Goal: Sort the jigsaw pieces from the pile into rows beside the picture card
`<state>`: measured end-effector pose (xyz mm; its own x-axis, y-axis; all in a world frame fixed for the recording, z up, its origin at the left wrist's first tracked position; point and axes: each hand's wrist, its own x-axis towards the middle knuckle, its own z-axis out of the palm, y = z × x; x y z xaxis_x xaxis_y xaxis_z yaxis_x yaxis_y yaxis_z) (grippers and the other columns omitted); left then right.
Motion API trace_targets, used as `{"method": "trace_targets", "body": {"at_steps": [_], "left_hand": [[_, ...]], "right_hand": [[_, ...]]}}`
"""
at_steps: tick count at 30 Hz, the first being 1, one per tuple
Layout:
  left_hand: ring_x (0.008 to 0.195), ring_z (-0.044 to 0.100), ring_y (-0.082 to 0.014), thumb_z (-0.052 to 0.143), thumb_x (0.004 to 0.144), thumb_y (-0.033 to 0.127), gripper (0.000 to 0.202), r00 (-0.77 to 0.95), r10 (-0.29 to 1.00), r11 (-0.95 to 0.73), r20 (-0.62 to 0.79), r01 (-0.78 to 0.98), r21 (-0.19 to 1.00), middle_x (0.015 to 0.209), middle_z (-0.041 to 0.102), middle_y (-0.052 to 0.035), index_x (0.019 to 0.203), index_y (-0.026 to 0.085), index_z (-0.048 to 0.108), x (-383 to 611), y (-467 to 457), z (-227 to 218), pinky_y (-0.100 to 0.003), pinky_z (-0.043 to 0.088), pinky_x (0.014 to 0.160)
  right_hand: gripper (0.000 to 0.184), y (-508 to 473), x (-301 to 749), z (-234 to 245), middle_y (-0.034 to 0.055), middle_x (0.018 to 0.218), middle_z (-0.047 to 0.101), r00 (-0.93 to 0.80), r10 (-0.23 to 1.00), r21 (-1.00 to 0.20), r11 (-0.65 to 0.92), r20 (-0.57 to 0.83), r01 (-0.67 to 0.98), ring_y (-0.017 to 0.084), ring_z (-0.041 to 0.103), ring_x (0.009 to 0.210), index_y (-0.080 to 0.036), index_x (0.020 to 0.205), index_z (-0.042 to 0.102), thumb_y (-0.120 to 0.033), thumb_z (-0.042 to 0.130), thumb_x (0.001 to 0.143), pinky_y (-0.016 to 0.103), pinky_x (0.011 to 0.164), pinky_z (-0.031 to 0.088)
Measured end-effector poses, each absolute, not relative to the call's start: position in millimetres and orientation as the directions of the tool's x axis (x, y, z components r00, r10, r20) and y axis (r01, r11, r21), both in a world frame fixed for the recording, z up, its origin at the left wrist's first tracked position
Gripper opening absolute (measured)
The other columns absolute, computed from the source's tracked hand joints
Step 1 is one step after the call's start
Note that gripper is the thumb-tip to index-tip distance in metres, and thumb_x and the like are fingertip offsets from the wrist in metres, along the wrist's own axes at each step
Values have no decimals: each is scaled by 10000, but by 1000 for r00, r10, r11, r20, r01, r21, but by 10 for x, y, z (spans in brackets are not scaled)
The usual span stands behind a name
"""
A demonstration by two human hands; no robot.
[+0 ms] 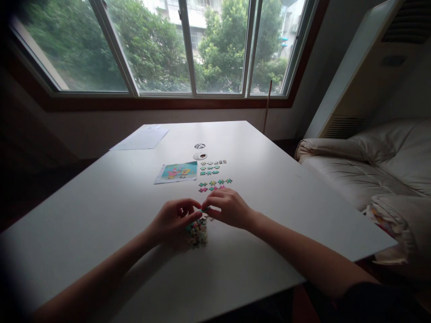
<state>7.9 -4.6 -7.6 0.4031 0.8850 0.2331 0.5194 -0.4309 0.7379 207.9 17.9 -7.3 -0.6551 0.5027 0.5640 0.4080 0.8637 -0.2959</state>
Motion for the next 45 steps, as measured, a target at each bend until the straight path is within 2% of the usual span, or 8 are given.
{"method": "trace_targets", "body": {"at_steps": [5, 8, 11, 16, 22, 29, 35, 45], "left_hand": [[473, 389, -70, 590, 741, 402, 249, 411, 873, -458, 261, 513, 726, 539, 537, 29, 777, 167, 667, 84, -50, -78, -171, 327, 454], [464, 389, -68, 579, 759, 379, 223, 393, 864, -493, 315, 532, 689, 531, 534, 37, 795, 174, 659, 63, -42, -79, -173, 337, 467], [475, 414, -74, 583, 761, 363, 208, 358, 837, -547, 415, 588, 596, 551, 545, 31, 818, 174, 647, 18, -21, -96, -184, 357, 496], [561, 483, -102, 567, 781, 350, 195, 391, 755, -629, 526, 658, 413, 642, 582, 0, 867, 189, 636, -29, -10, -121, -213, 386, 561], [580, 499, -102, 548, 803, 354, 193, 426, 728, -649, 537, 681, 338, 645, 571, 5, 880, 195, 625, -35, -25, -128, -210, 388, 551], [565, 506, -98, 543, 811, 327, 171, 481, 668, -706, 568, 650, 280, 630, 564, 14, 896, 196, 612, -41, -10, -140, -206, 390, 536], [569, 514, -102, 539, 814, 321, 170, 506, 652, -715, 564, 658, 237, 635, 570, 16, 910, 196, 604, -42, -10, -137, -211, 393, 538], [557, 496, -99, 437, 859, 283, 210, 451, 736, -604, 505, 775, 188, 639, 574, 3, 754, 172, 581, -250, 144, -162, -205, 363, 529]], "right_hand": [[117, 161, 2067, -52, 24, 778, 635, -653, 499, -297, 866, 570, 402, 123, 559, 726, -204, 790, 609, -272, 522, 826, 268, 686, 415], [129, 167, 2072, -45, 29, 836, 636, -636, 544, -345, 839, 547, 421, 118, 553, 718, -200, 879, 598, -296, 547, 809, 263, 685, 429], [192, 191, 2083, -53, 40, 899, 623, -586, 631, -434, 776, 509, 458, 101, 542, 681, -188, 958, 573, -288, 563, 794, 248, 658, 444], [115, 215, 2078, -73, 18, 742, 589, -544, 684, -528, 726, 486, 440, 87, 523, 622, -173, 823, 595, -260, 521, 815, 220, 605, 433], [102, 189, 2063, -55, 18, 714, 604, -557, 684, -567, 719, 471, 403, 89, 525, 619, -161, 811, 608, -239, 543, 795, 226, 612, 434], [169, 192, 2054, -55, 22, 686, 613, -557, 717, -637, 669, 418, 383, 87, 522, 605, -148, 761, 606, -302, 547, 798, 215, 580, 433], [163, 194, 2058, -57, 13, 655, 597, -539, 738, -644, 650, 407, 404, 84, 512, 590, -150, 749, 609, -294, 548, 793, 210, 563, 419], [229, 448, 2267, -11, 30, 695, 637, -315, 838, -658, 545, 445, 520, 91, 510, 571, -143, 769, 628, -349, 533, 796, 218, 541, 410]]}}
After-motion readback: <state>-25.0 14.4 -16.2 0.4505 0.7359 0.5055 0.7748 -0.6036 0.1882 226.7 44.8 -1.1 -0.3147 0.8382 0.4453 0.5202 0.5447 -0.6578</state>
